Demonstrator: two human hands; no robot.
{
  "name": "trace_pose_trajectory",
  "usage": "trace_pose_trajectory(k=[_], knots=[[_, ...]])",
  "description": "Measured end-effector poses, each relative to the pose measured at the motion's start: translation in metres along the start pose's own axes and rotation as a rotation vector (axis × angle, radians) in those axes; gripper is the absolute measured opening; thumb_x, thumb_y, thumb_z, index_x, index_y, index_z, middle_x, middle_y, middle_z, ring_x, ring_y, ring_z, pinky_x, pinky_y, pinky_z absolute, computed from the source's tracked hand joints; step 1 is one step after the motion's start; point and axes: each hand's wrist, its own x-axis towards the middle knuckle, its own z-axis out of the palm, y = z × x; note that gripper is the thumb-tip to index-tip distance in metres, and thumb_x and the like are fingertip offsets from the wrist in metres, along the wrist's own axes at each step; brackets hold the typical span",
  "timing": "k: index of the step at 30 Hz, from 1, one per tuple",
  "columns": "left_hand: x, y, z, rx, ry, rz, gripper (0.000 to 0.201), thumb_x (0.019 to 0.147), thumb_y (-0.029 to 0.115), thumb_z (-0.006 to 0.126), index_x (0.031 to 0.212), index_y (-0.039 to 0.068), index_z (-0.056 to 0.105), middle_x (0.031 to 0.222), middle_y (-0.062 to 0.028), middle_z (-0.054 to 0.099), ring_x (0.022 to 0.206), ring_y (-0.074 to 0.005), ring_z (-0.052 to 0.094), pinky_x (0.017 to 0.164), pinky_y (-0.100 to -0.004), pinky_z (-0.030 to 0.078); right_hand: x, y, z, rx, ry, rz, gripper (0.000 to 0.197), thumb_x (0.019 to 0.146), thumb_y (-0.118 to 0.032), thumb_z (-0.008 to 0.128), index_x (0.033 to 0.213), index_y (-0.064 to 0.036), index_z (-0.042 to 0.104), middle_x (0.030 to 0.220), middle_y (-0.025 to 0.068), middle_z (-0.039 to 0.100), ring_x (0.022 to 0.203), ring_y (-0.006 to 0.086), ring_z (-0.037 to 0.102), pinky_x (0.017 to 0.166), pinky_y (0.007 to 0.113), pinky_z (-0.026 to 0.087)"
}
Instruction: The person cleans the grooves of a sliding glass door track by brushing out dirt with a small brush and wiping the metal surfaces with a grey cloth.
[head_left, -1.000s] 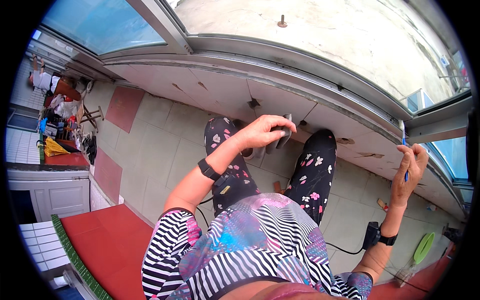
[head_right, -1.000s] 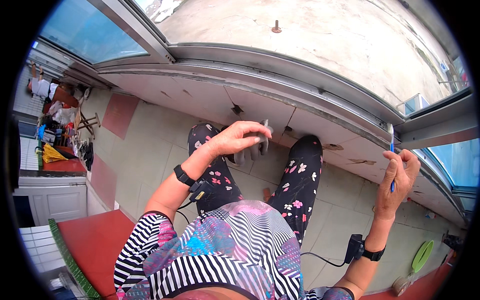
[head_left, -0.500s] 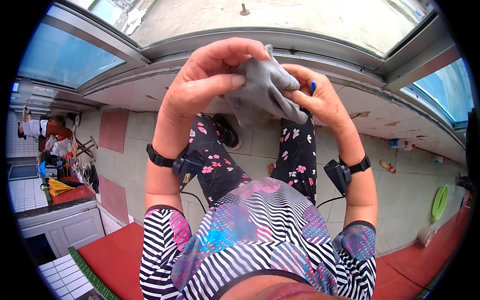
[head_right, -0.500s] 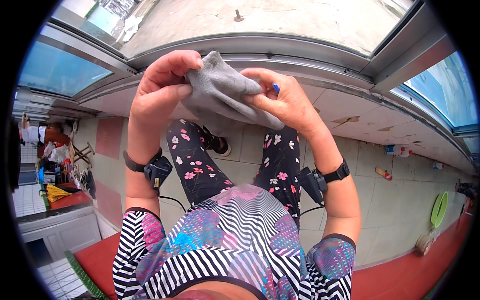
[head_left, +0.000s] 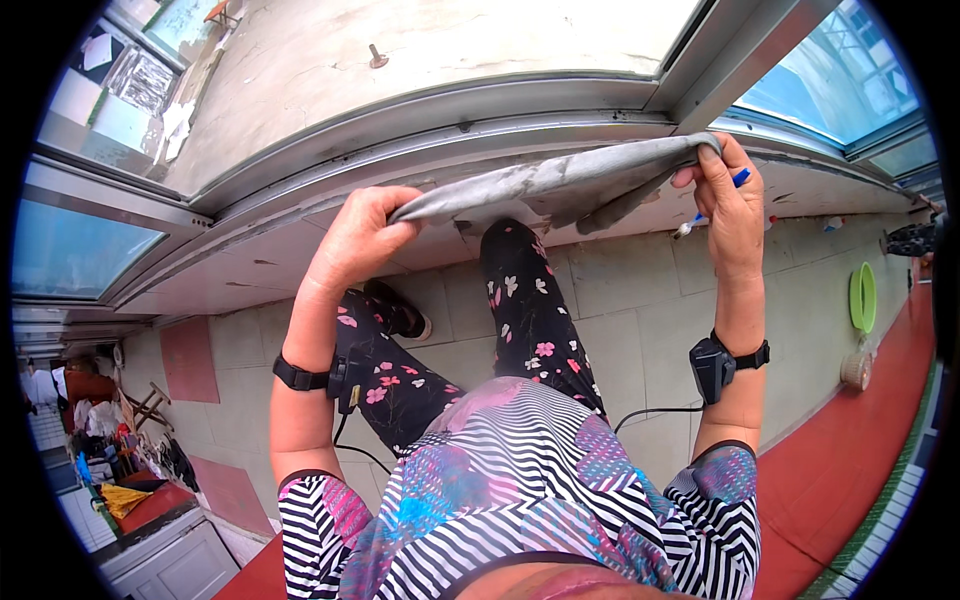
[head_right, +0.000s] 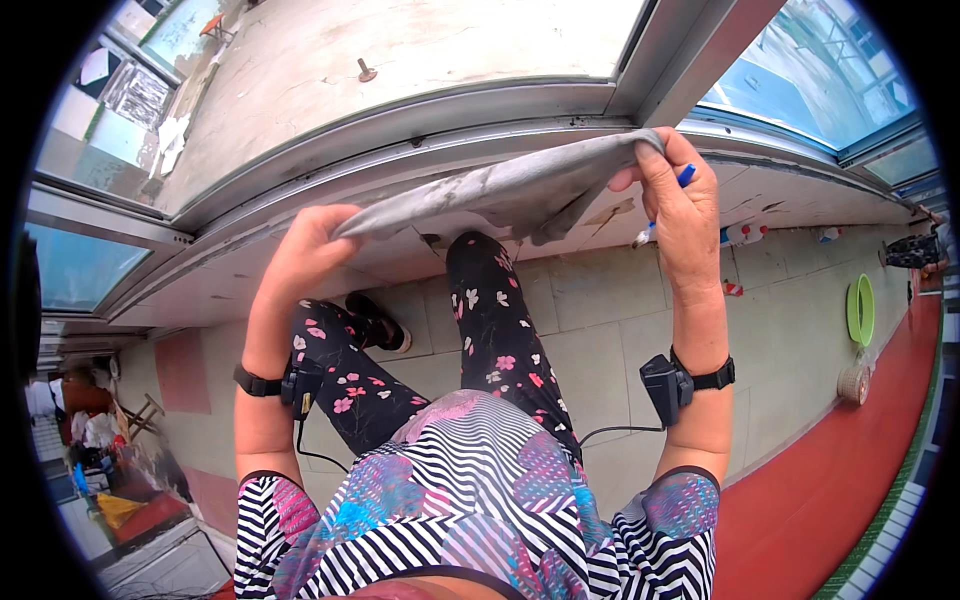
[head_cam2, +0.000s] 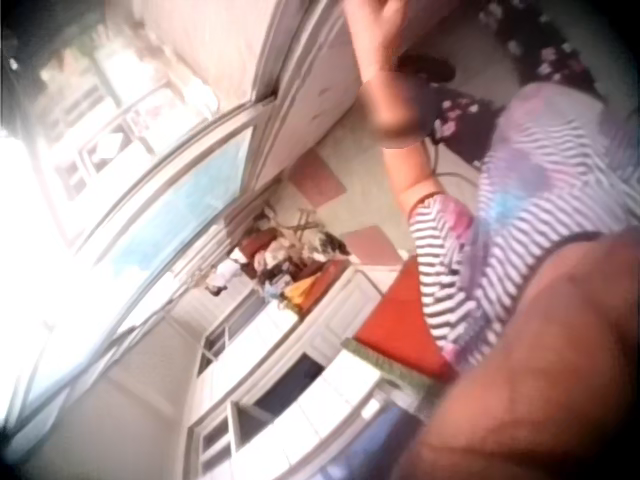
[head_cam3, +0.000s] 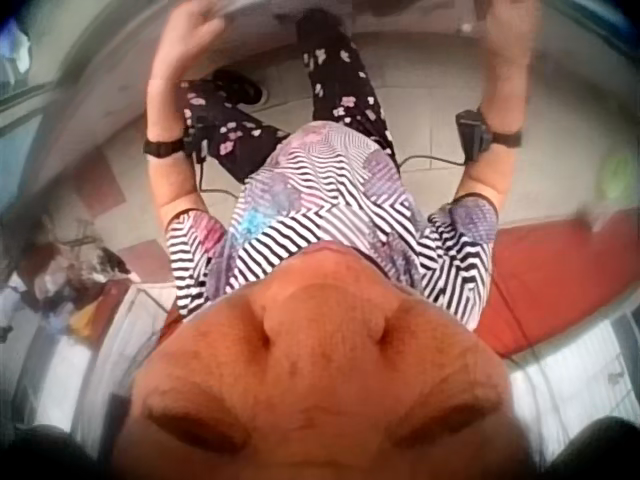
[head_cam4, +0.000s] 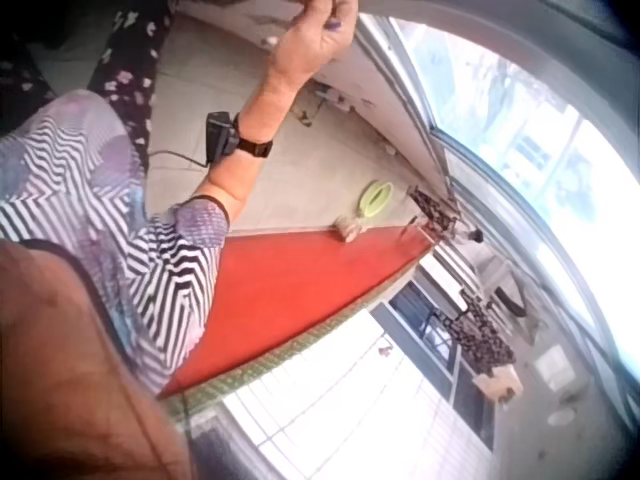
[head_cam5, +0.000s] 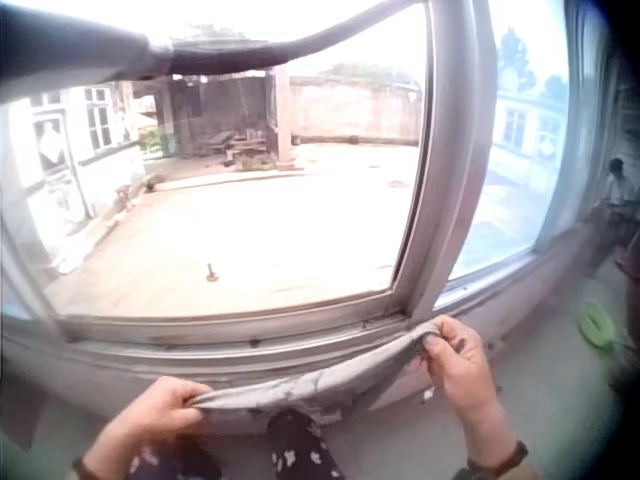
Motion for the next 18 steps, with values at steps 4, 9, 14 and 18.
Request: trace_pose_trajectory(k=[4,9,14,18], knots=[[0.049,0.033,-0.004,-0.423,0.025,0.011,0.018,0.09,0.009,0.059,0.101,-0.003,0.068,0.072,-0.0008,0.061,0.067,-0.0082,0.055,0.062,-0.0252,0.047,0.018,0.011,-0.032,-0.049,0.2,-0.102,0.019,0.106,-0.021,0.055,0.113,-0.0066,0.065,0.081,0.0018,0.069,0.056,-0.0007,0.038,0.051,0.018,0.029],[0.097,0.057,0.032,-0.9,0.262,0.007,0.036,0.098,0.007,0.059,0.133,0.003,0.05,0.096,-0.0078,0.068,0.085,-0.0156,0.069,0.077,-0.0255,0.057,0.05,0.025,-0.018,-0.728,0.247,-0.319,0.038,0.102,-0.017,0.055,0.138,-0.0064,0.052,0.105,0.0224,0.07,0.098,0.0342,0.07,0.087,0.042,0.052],[0.091,0.041,0.101,-0.453,0.277,0.211,0.072,0.092,0.012,0.071,0.149,0.007,0.028,0.145,-0.022,0.046,0.131,-0.0296,0.054,0.104,-0.04,0.05,0.041,0.07,-0.008,-0.893,0.062,-0.041,0.051,0.101,-0.012,0.051,0.148,-0.0128,0.032,0.112,0.0296,0.064,0.102,0.0514,0.06,0.086,0.057,0.047],[0.093,0.032,0.117,0.213,0.207,0.51,0.053,0.088,0.013,0.072,0.136,0.006,0.051,0.151,-0.0207,0.04,0.136,-0.0411,0.045,0.111,-0.0465,0.041,0.048,0.087,-0.011,-0.995,0.036,-0.077,0.039,0.101,-0.013,0.052,0.138,-0.0095,0.042,0.116,0.027,0.065,0.108,0.0489,0.059,0.089,0.057,0.046]])
